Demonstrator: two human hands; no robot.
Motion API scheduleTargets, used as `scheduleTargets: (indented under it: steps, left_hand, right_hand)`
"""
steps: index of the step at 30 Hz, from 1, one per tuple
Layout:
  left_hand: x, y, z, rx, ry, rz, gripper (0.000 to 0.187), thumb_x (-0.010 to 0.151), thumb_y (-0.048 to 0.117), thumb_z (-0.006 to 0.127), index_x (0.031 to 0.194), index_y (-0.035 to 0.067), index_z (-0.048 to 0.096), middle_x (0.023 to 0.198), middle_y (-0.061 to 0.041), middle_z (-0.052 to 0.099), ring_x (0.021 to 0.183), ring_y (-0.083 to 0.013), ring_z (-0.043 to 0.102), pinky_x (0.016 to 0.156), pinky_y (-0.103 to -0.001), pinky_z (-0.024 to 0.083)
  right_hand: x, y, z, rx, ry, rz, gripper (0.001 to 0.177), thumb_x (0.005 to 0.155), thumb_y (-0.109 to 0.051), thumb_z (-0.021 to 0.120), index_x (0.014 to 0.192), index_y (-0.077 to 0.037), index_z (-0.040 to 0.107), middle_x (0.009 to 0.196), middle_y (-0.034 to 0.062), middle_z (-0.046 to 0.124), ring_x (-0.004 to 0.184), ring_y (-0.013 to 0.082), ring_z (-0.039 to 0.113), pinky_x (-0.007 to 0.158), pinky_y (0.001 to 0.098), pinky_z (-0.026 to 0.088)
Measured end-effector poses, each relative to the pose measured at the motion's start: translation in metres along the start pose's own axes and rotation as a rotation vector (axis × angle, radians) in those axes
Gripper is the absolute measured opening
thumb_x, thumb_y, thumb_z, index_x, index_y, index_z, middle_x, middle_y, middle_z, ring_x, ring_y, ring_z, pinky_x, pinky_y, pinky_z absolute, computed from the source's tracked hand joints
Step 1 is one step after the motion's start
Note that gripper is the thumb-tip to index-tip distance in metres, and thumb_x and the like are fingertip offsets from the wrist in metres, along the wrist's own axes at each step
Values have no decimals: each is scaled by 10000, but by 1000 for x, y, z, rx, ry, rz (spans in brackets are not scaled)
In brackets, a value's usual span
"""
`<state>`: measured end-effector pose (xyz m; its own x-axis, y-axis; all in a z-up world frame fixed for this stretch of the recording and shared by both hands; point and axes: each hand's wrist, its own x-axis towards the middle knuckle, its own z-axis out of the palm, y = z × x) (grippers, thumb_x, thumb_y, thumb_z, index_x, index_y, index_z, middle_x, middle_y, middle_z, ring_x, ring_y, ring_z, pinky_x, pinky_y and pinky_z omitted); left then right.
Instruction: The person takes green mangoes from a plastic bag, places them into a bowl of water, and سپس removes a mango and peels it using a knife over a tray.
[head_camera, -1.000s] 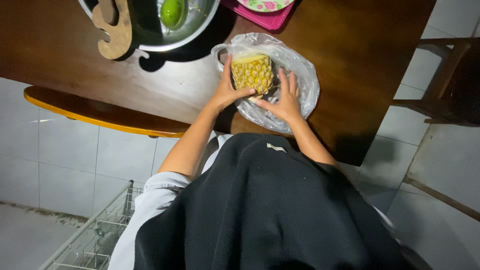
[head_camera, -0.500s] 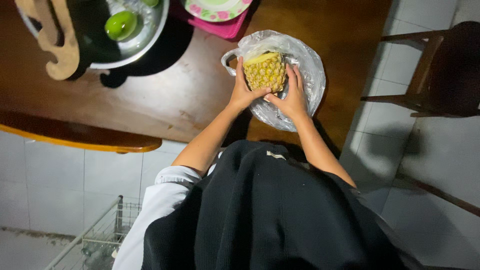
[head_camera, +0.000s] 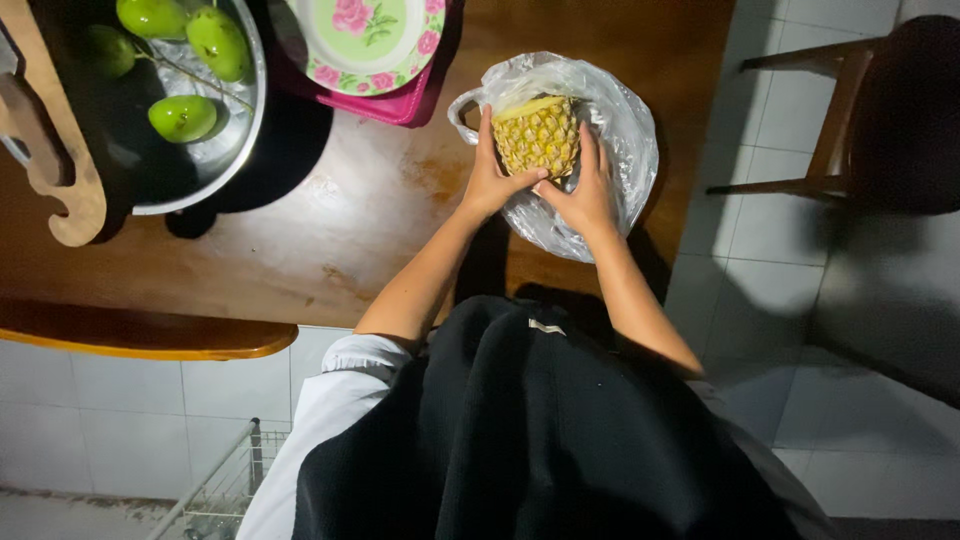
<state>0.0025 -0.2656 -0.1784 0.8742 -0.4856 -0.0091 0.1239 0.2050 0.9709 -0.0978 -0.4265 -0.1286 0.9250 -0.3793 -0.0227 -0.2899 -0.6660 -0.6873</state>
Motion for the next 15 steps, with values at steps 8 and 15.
scheduleTargets:
  steps: [8,15]
  left_hand:
    - [-38,70,-6,611,156,30,910,834,142,819,1602,73,336,1430,-252,498,1320,-435,518,1137,-460,434]
    - [-43,95,-89,757,459,109,359,963,22,651,1319,47,613,1460,-187,528,1367,-400,530,1185,-435,434]
  right_hand:
    - [-16,-81,-7,-37,130,-213,888,837,-72,712,1613,15,288,1654,265,282,1524,482,314,1266,535,272]
    - [6,-160,49,212,-139,-457,593,914,21,586,1500,-12,501,1568,218,478,1470,403,451,1254,459,368]
